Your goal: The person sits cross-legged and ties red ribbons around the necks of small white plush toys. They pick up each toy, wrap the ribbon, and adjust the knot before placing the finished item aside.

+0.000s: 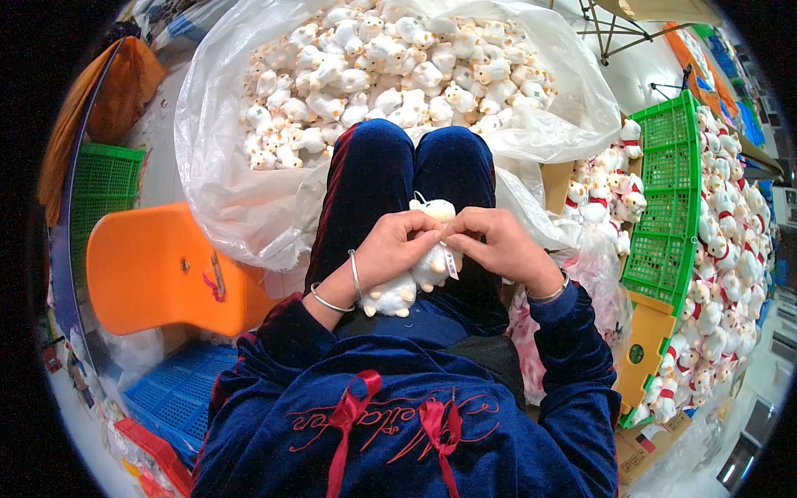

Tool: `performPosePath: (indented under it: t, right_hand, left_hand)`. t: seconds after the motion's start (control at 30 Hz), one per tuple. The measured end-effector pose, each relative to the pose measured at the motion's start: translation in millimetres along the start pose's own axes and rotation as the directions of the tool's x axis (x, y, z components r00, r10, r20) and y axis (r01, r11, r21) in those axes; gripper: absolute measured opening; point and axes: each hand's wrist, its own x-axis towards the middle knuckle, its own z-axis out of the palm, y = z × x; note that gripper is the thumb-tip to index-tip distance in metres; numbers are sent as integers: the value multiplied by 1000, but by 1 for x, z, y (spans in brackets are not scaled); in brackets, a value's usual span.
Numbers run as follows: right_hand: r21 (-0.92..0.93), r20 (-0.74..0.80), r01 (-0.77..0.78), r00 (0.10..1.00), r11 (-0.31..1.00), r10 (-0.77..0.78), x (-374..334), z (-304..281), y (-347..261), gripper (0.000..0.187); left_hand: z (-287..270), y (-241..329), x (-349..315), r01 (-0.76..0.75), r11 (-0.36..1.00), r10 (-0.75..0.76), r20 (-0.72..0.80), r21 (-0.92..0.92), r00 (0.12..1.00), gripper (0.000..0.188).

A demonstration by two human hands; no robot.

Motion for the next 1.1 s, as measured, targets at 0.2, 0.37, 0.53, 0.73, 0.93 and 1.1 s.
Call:
performPosePath:
  t: [0.2, 0.37, 0.53, 0.73, 0.93, 1.1]
  right_hand:
    - [-118, -52, -119, 992, 986, 114, 4, 5, -16, 14]
    - [-183, -135, -182, 978, 966, 158, 5, 13, -28, 15]
    - [-216, -137, -163, 981, 963, 136, 3, 14, -24, 15]
    - [-396, -195, -55, 980, 917, -25, -3, 22, -12, 12]
    - [-444, -326, 45, 923, 895, -207, -11, 42, 6, 13]
    - [-405, -384, 181, 856, 896, -346, -15, 49, 20, 17]
  left_hand:
    - [-5, 3, 0, 33, 999, -33, 57, 9, 998, 19]
    - [-4, 4, 0, 72, 997, -70, 63, -29, 996, 18]
    - [-2, 1, -1, 71, 997, -70, 45, -32, 997, 16]
    - [0, 11, -3, 44, 999, -44, -8, 32, 999, 16]
    - [-2, 9, -8, -19, 999, 19, 13, 48, 1000, 16]
    - [3, 4, -11, -49, 998, 50, -40, 27, 998, 15]
